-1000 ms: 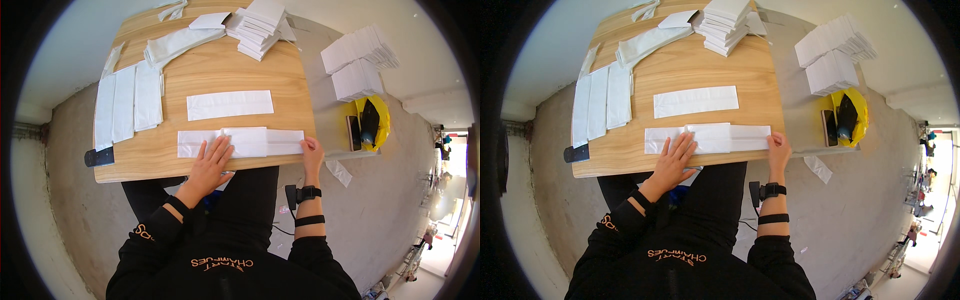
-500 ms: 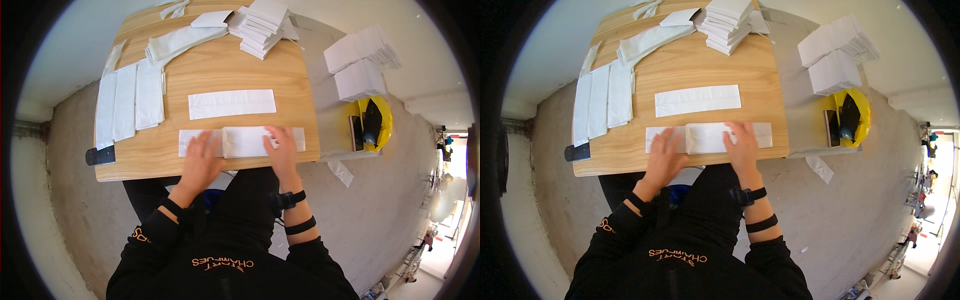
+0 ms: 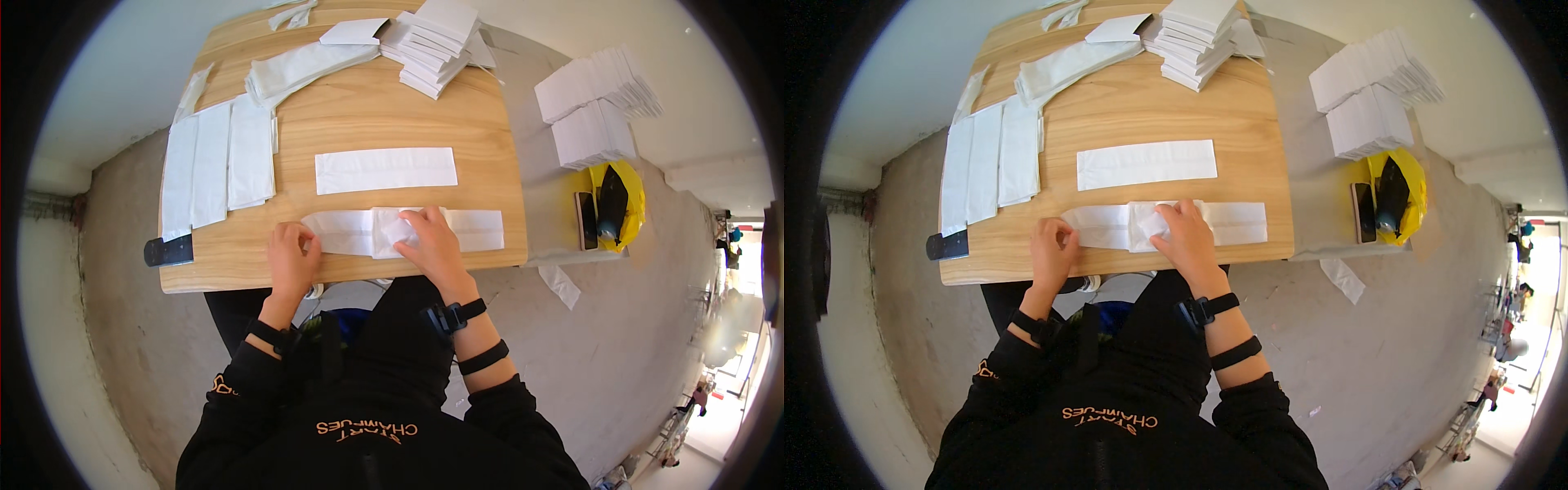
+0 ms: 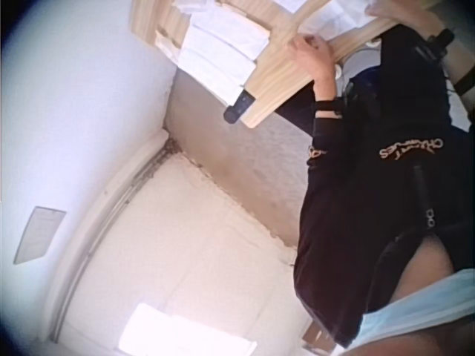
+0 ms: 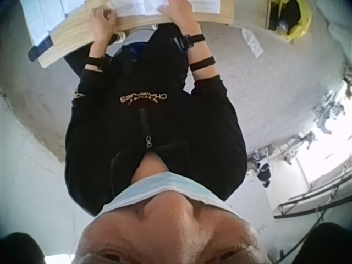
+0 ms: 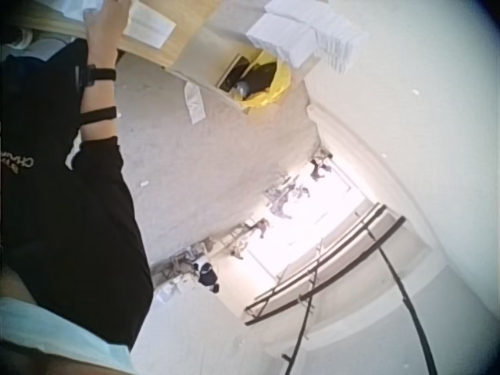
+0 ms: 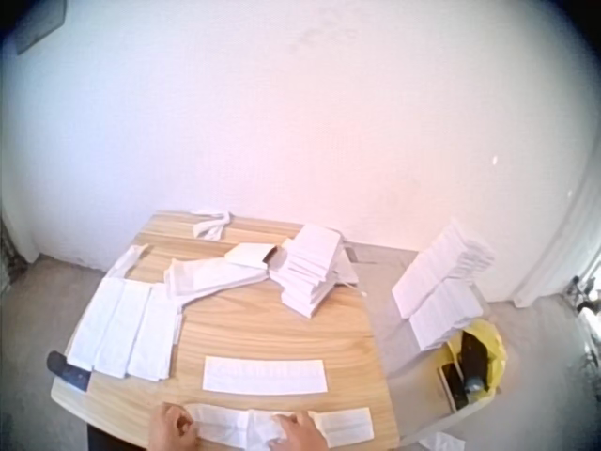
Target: Folding long white foam or plastic strips into uniform rectangular shapes on a table.
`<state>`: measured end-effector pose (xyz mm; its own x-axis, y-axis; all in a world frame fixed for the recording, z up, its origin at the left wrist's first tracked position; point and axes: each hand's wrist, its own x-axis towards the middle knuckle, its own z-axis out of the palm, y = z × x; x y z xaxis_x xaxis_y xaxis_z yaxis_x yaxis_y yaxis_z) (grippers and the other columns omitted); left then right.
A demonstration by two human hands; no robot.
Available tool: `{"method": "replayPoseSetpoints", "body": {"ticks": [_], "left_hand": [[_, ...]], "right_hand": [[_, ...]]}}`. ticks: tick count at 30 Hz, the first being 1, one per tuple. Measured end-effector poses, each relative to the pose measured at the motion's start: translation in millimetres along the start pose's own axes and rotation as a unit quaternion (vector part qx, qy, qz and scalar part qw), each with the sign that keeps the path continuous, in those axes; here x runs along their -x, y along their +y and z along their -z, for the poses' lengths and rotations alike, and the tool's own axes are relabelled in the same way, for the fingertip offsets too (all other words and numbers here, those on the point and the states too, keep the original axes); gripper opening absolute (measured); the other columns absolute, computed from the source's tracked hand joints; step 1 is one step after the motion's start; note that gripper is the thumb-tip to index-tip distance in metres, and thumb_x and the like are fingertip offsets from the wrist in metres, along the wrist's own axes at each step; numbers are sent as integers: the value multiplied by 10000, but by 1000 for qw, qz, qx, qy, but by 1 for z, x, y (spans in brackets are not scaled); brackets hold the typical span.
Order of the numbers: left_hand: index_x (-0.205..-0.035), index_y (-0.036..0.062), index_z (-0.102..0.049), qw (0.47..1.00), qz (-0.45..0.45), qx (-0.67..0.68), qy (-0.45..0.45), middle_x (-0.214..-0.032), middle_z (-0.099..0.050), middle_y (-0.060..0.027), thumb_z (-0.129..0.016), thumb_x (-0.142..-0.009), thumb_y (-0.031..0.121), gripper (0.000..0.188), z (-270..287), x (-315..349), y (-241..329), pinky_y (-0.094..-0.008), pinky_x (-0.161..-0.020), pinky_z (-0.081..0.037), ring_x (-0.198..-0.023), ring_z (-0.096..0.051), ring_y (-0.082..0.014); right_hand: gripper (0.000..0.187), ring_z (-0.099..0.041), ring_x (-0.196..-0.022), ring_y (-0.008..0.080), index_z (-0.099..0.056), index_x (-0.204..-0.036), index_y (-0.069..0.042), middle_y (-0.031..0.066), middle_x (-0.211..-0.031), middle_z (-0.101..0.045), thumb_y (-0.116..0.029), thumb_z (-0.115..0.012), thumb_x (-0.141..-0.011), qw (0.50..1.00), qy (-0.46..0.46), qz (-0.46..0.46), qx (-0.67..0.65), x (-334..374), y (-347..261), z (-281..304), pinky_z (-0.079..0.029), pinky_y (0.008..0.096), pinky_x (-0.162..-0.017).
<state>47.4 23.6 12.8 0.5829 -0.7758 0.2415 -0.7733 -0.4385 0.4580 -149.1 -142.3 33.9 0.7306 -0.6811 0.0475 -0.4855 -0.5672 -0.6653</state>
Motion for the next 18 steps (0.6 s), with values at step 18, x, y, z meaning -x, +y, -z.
{"method": "replayPoseSetpoints", "body": {"ticks": [18], "left_hand": [[-1321,30,-393,939,-70,323,-95,-971,-624,-129,-685,-751,54,641,-30,-6,125,-396,-756,-505,-903,-617,-321]], "right_hand": [[304,-591,-906,125,-581,-1054,-1,60,-987,-631,-275,-603,-922,889,41,-193,-413,10,-12,11,-472,288,-759]]}}
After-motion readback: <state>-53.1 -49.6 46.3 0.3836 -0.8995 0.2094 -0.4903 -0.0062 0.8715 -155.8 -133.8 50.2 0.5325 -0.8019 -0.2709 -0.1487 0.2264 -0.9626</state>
